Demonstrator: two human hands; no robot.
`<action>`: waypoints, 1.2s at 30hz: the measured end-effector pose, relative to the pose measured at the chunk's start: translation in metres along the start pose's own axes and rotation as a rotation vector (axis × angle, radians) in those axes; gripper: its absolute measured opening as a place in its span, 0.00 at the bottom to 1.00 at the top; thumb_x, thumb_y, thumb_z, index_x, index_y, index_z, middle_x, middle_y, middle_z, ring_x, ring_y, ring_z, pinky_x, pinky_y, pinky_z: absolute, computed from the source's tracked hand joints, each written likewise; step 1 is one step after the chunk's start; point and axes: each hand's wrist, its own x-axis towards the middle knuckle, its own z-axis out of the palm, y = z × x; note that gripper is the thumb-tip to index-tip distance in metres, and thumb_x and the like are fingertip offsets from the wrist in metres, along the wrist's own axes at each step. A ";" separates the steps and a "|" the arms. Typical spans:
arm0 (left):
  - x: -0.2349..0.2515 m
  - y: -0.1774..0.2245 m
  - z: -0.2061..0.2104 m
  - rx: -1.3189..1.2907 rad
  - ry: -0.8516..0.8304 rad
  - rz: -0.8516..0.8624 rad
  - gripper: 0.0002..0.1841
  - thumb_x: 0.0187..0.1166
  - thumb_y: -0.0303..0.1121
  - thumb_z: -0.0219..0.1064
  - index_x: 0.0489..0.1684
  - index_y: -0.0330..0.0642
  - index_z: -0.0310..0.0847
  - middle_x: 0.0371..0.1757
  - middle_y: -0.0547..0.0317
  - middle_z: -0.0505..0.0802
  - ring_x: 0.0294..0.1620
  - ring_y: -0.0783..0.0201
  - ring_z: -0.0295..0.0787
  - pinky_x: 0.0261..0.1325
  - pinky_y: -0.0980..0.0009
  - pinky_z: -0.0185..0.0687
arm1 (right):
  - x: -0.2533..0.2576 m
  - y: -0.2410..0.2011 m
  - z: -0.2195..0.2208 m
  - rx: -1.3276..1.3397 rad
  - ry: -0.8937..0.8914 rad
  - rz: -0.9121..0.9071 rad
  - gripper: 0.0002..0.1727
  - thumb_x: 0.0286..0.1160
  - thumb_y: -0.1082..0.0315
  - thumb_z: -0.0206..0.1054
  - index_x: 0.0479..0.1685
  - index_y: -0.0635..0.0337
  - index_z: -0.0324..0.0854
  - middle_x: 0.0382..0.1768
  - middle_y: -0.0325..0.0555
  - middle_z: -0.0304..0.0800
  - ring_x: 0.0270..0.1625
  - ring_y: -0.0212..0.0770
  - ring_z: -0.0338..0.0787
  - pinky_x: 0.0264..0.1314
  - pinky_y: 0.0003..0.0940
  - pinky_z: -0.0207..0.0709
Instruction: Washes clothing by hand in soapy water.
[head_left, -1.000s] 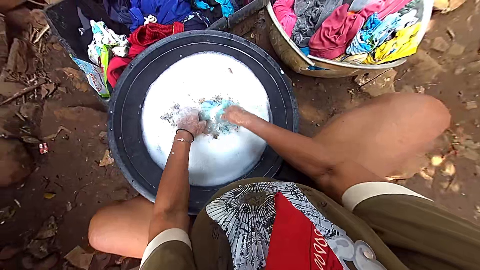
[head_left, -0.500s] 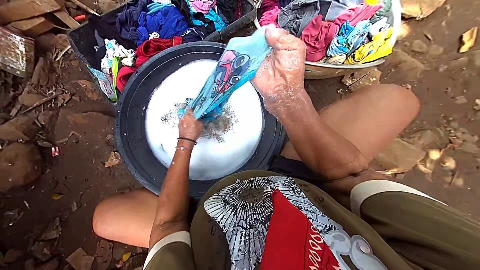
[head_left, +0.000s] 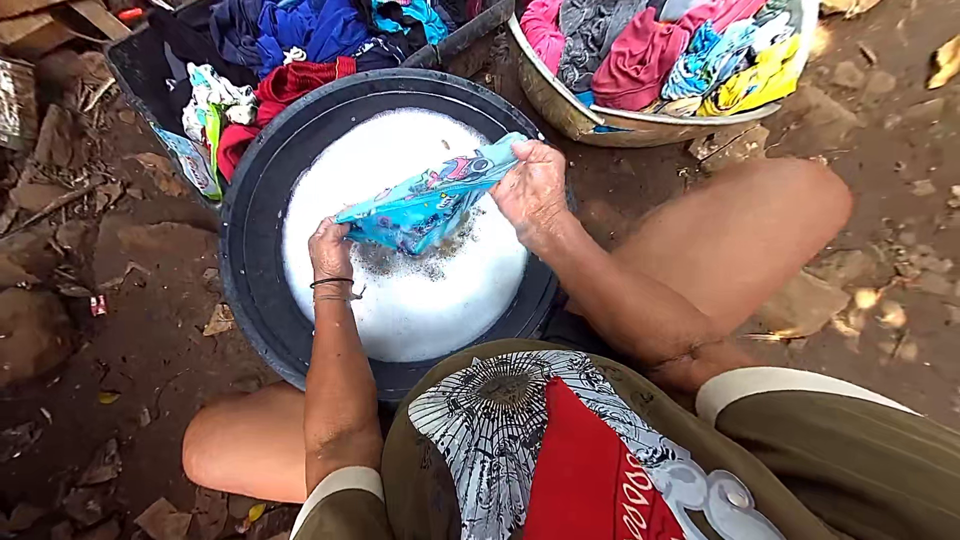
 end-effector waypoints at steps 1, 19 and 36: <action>0.004 0.000 0.006 -0.163 0.004 -0.031 0.11 0.83 0.26 0.51 0.52 0.35 0.77 0.47 0.56 0.89 0.47 0.65 0.88 0.53 0.64 0.86 | 0.001 0.008 -0.004 -0.059 0.047 0.039 0.13 0.87 0.68 0.42 0.50 0.60 0.72 0.44 0.49 0.86 0.49 0.44 0.88 0.54 0.47 0.84; -0.020 0.067 0.052 -0.443 -0.268 0.226 0.17 0.87 0.30 0.43 0.49 0.38 0.82 0.50 0.55 0.96 0.55 0.63 0.93 0.64 0.62 0.86 | -0.004 0.028 -0.007 -0.228 0.096 0.414 0.27 0.89 0.51 0.37 0.77 0.56 0.62 0.63 0.59 0.82 0.53 0.55 0.90 0.47 0.53 0.86; -0.093 0.045 0.107 0.868 -0.200 0.760 0.20 0.86 0.34 0.54 0.31 0.24 0.85 0.31 0.36 0.92 0.34 0.40 0.94 0.33 0.46 0.86 | -0.018 0.062 0.015 -0.639 -0.150 -0.071 0.15 0.86 0.66 0.51 0.31 0.56 0.78 0.27 0.34 0.80 0.34 0.26 0.81 0.43 0.27 0.79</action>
